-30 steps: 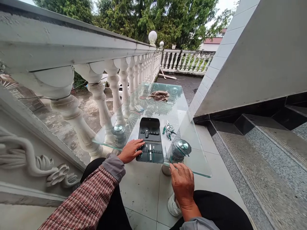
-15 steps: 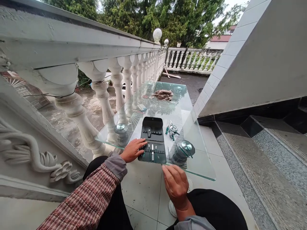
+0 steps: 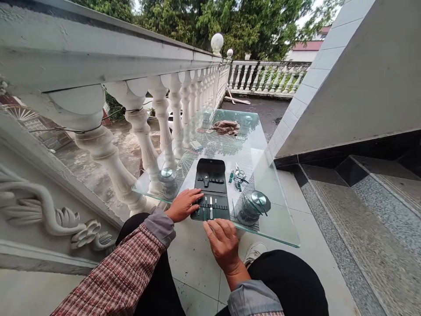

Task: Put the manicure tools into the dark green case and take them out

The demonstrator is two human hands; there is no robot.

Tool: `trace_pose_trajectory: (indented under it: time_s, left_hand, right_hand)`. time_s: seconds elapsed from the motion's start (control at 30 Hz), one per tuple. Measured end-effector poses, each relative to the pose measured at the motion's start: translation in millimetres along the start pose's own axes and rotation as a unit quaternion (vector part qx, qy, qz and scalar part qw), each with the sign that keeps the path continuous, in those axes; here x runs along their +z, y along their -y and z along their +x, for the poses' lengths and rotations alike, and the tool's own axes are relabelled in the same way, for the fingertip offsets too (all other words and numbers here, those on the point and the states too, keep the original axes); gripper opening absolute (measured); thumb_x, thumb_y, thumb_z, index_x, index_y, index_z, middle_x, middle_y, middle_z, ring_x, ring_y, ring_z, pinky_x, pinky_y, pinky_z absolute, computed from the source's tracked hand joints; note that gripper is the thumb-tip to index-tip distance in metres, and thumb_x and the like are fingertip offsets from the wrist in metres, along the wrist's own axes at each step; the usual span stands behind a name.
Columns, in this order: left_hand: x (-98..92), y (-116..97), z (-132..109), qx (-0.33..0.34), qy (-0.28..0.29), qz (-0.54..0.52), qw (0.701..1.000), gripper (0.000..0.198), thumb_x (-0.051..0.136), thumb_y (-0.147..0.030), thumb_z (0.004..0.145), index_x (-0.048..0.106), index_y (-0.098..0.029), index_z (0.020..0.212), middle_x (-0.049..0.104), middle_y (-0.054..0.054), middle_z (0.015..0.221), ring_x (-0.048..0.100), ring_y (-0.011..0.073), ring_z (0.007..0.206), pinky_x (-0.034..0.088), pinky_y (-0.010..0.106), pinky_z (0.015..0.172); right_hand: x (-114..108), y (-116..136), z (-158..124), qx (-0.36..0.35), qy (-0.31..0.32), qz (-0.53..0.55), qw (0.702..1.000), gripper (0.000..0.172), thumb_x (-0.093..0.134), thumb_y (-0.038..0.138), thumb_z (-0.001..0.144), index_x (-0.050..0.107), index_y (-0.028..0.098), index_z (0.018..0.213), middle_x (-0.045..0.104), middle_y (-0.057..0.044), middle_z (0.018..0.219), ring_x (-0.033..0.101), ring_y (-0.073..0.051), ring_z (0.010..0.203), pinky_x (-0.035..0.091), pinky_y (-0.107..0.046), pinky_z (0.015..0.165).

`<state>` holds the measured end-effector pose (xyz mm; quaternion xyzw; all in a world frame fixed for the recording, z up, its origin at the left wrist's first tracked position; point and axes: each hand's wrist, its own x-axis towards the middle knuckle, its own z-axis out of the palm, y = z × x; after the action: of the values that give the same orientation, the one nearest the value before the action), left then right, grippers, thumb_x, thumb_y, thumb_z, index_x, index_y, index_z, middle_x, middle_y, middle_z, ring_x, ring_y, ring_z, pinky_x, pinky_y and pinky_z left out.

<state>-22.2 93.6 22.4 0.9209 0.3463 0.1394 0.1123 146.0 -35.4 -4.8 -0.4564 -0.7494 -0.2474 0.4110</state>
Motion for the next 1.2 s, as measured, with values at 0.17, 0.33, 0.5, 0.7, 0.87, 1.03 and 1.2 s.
trace_pose_trajectory:
  time_s: [0.17,0.33,0.5,0.7,0.87,1.03,1.2]
  left_hand:
    - [0.2,0.2,0.2,-0.001,-0.001,-0.001,1.000,0.042,0.049,-0.028,0.090,0.042,-0.024,0.132,0.040,0.006,0.141,0.036,0.0211,0.130,0.024,0.042,0.109]
    - [0.9,1.4,0.2,0.000,0.001,-0.001,1.000,0.043,0.049,-0.029,0.090,0.041,-0.023,0.132,0.039,0.006,0.141,0.035,0.0209,0.130,0.023,0.041,0.110]
    - [1.8,1.9,0.3,0.000,0.002,-0.003,1.000,0.044,0.050,-0.029,0.090,0.041,-0.023,0.132,0.039,0.006,0.142,0.035,0.0212,0.130,0.023,0.042,0.110]
    - [1.7,1.6,0.4,-0.004,0.000,-0.005,1.000,0.044,0.051,-0.029,0.090,0.041,-0.024,0.132,0.039,0.006,0.141,0.036,0.0217,0.129,0.024,0.043,0.109]
    - [2.0,1.9,0.5,-0.003,-0.003,-0.005,1.000,0.044,0.052,-0.029,0.089,0.042,-0.024,0.132,0.040,0.006,0.141,0.037,0.0214,0.129,0.024,0.042,0.110]
    - [1.5,1.6,0.5,-0.001,-0.002,-0.008,1.000,0.044,0.050,-0.030,0.090,0.041,-0.025,0.132,0.039,0.005,0.141,0.036,0.0214,0.130,0.024,0.042,0.109]
    - [0.4,0.8,0.3,0.000,0.000,-0.008,1.000,0.044,0.051,-0.029,0.089,0.042,-0.024,0.132,0.040,0.006,0.141,0.036,0.0218,0.129,0.024,0.042,0.109]
  right_hand:
    - [3.2,2.5,-2.3,0.016,0.013,-0.010,1.000,0.028,0.047,0.012,0.086,0.064,0.025,0.105,0.067,-0.003,0.093,0.055,-0.016,0.096,0.039,-0.038,0.092]
    - [7.2,4.4,-2.2,0.020,0.021,-0.014,0.999,0.027,0.049,0.009,0.083,0.065,0.024,0.099,0.066,-0.003,0.093,0.052,-0.017,0.098,0.037,-0.039,0.093]
    - [11.5,4.8,1.2,0.065,0.018,0.005,0.998,0.023,0.049,0.008,0.083,0.066,0.023,0.090,0.064,-0.004,0.093,0.051,-0.018,0.099,0.038,-0.039,0.092]
    - [15.9,6.6,8.1,0.118,0.035,0.030,0.992,0.015,0.052,0.016,0.084,0.066,0.022,0.084,0.061,-0.005,0.099,0.049,-0.021,0.103,0.037,-0.039,0.092]
    - [19.8,8.3,11.2,0.129,0.049,0.022,0.990,0.015,0.052,0.021,0.085,0.067,0.023,0.086,0.061,-0.006,0.103,0.048,-0.022,0.106,0.036,-0.040,0.093]
    - [25.9,8.1,8.1,0.125,0.075,-0.025,0.989,0.020,0.049,0.021,0.086,0.066,0.023,0.096,0.061,-0.007,0.108,0.045,-0.023,0.113,0.032,-0.044,0.098]
    - [26.0,6.9,4.2,0.140,0.082,-0.042,0.986,0.025,0.047,0.024,0.088,0.062,0.021,0.108,0.058,-0.009,0.116,0.044,-0.024,0.115,0.033,-0.044,0.097]
